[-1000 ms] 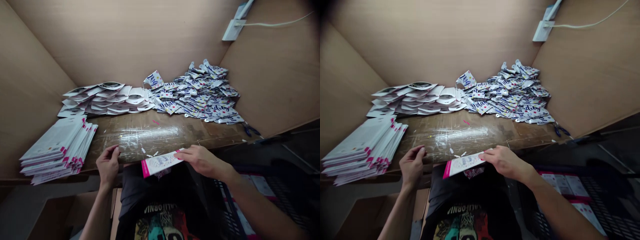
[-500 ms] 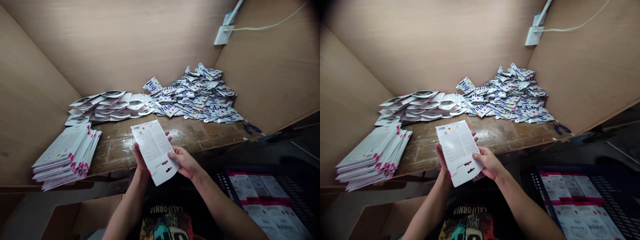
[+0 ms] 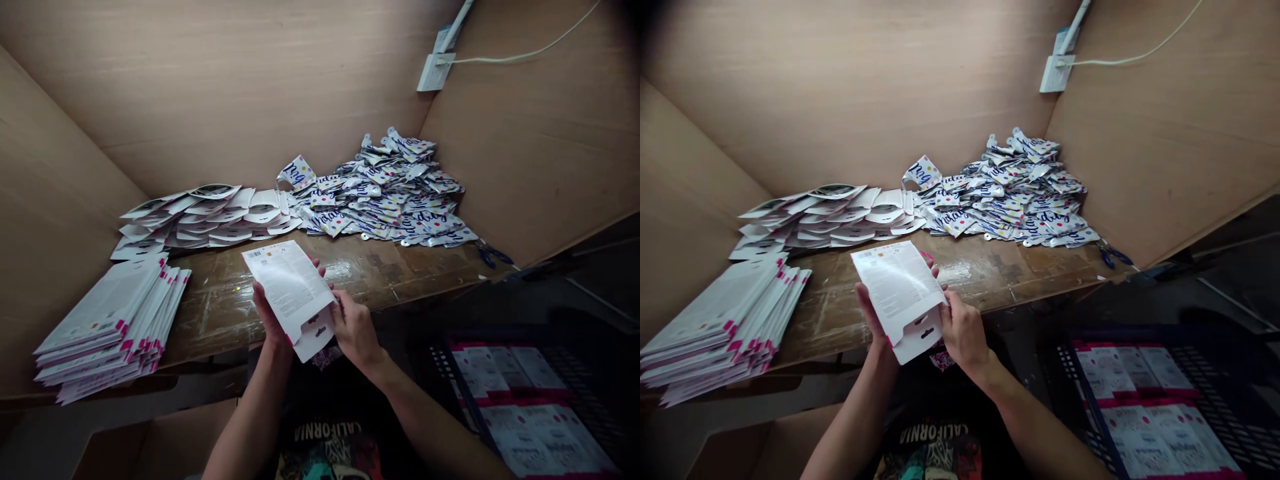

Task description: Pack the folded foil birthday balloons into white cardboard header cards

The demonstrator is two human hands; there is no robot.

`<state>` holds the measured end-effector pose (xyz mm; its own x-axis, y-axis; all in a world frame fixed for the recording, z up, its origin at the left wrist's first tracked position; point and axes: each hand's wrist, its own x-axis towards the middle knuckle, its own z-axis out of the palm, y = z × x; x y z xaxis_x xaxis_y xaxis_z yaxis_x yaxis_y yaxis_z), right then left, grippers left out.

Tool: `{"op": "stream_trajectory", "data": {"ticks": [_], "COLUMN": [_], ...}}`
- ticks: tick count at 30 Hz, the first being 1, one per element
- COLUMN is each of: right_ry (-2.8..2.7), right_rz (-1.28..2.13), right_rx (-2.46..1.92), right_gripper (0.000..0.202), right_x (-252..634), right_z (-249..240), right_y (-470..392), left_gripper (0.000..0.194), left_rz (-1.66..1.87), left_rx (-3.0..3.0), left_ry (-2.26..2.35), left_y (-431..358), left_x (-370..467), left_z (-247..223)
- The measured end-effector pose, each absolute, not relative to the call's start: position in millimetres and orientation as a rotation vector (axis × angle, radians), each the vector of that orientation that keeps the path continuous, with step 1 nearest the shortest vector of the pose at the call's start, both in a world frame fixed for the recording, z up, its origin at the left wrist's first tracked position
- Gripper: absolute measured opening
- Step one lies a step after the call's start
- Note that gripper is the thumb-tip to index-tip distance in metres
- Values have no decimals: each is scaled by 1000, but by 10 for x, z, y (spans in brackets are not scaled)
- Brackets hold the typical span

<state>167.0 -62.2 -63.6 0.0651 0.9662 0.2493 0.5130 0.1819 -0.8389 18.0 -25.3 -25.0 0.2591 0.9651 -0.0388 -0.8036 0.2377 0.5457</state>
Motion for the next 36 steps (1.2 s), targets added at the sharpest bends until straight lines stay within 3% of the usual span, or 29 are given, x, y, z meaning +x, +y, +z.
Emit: {"op": "stream_trajectory", "data": {"ticks": [6,10,14,19,25,29,33,36], "right_ry": [-1788,-2009,-2009,-2195,-2306,-2327,-1996,-2110], "right_rz": [556,653,154,50,71,165,140,-16], "right_rx": [-1528,-1236,-1441,-1539,-1287,-985,-841,-763], "right_gripper": [40,46,75,30,8,20,24,24], "right_x": [1674,1830,2050,2249,2327,2288,2137,1948], "right_z": [-475,-479,-582,-636,-907,-1061,-787,-352], "right_y": [-367,253,1230,1874,1343,752,271,-23], "left_gripper": [88,84,80,80,83,86,89,88], "left_rz": [1349,1445,1527,1503,1558,1572,1583,1601], "left_rx": [406,329,249,166,133,140,149,167], "left_ry": [443,500,477,461,476,480,507,505], "left_y": [-118,74,271,358,431,514,539,530], "left_x": [144,-71,-299,-436,-707,-776,-745,-669], "left_z": [-347,-359,-366,-444,-532,-567,-554,-524]}}
